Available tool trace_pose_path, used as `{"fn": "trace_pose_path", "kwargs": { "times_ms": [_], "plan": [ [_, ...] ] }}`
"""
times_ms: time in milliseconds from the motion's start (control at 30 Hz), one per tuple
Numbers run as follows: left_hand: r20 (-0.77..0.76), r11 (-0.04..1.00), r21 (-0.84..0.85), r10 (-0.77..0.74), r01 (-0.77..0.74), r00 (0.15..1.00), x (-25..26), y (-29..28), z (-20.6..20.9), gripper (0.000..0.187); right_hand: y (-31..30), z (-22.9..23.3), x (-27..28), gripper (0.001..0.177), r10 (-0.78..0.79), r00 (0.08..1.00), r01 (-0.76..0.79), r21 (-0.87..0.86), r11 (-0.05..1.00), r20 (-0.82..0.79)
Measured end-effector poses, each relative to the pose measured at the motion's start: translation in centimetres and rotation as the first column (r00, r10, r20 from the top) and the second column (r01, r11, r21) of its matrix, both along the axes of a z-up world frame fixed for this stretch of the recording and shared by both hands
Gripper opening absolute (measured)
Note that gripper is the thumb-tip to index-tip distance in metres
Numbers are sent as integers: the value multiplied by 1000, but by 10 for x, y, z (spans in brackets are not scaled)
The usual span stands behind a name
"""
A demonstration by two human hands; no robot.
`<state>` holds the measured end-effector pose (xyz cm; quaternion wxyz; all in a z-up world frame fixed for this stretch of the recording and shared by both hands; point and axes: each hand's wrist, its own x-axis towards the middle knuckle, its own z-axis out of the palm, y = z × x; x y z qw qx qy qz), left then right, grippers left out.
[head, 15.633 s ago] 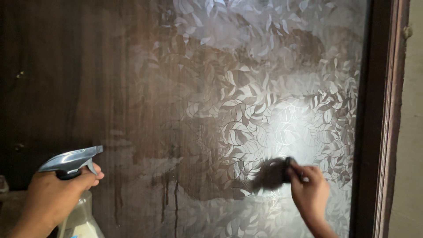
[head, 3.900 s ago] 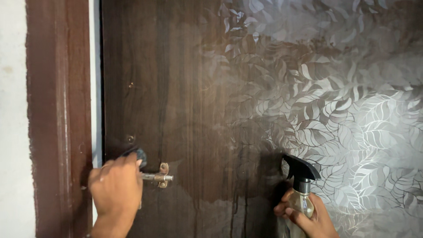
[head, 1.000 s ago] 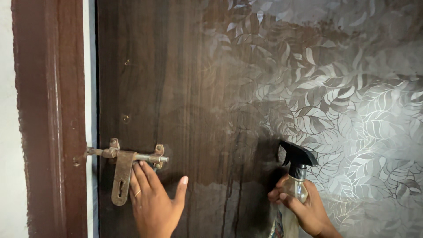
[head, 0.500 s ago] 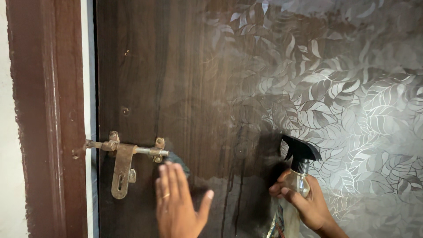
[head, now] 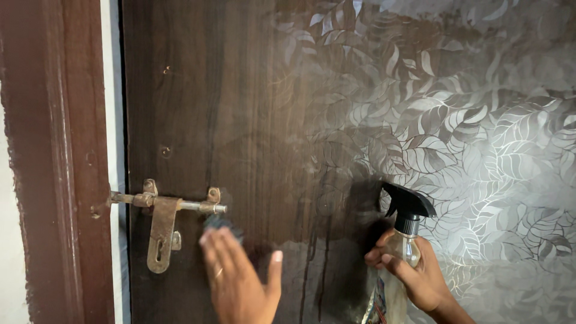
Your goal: The person sprays a cleaning solution onto a dark wooden door and wipes the surface with a cloth. They repeatedly spray and wipe different sections, including the area around the latch.
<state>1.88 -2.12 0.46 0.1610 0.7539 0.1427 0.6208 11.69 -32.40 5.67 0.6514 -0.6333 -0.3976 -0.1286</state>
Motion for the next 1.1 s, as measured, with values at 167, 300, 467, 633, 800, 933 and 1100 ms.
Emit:
{"fn": "trace_pose_path", "kwargs": {
  "times_ms": [167,300,467,633,800,933,1100],
  "plan": [
    [-167,977,-211,-45,9,985,-4,-9,-16,113,-1,-3,0,25,-3,1000,3,-3,1000,-22],
    [-48,980,192,-48,57,998,-2,7,-23,106,-1,-2,3,26,27,999,-27,11,1000,-17],
    [-117,991,-135,-2,-14,993,4,34,-43,109,-2,-4,3,24,10,1000,-10,1,1000,-16],
    [-170,940,-326,44,-98,984,6,61,-62,114,-2,-1,1,25,-6,1000,6,-31,999,23],
    [-177,956,-284,20,-71,984,3,100,-61,117,-2,1,-2,27,-40,999,39,-41,998,-7],
    [-182,985,-165,30,-61,983,-10,124,-60,116,-2,0,-2,28,-46,999,46,-41,998,15],
    [-113,986,-165,-8,-11,994,-23,157,-40,119,-3,-1,0,29,-49,998,50,-41,998,43]
  ]
}}
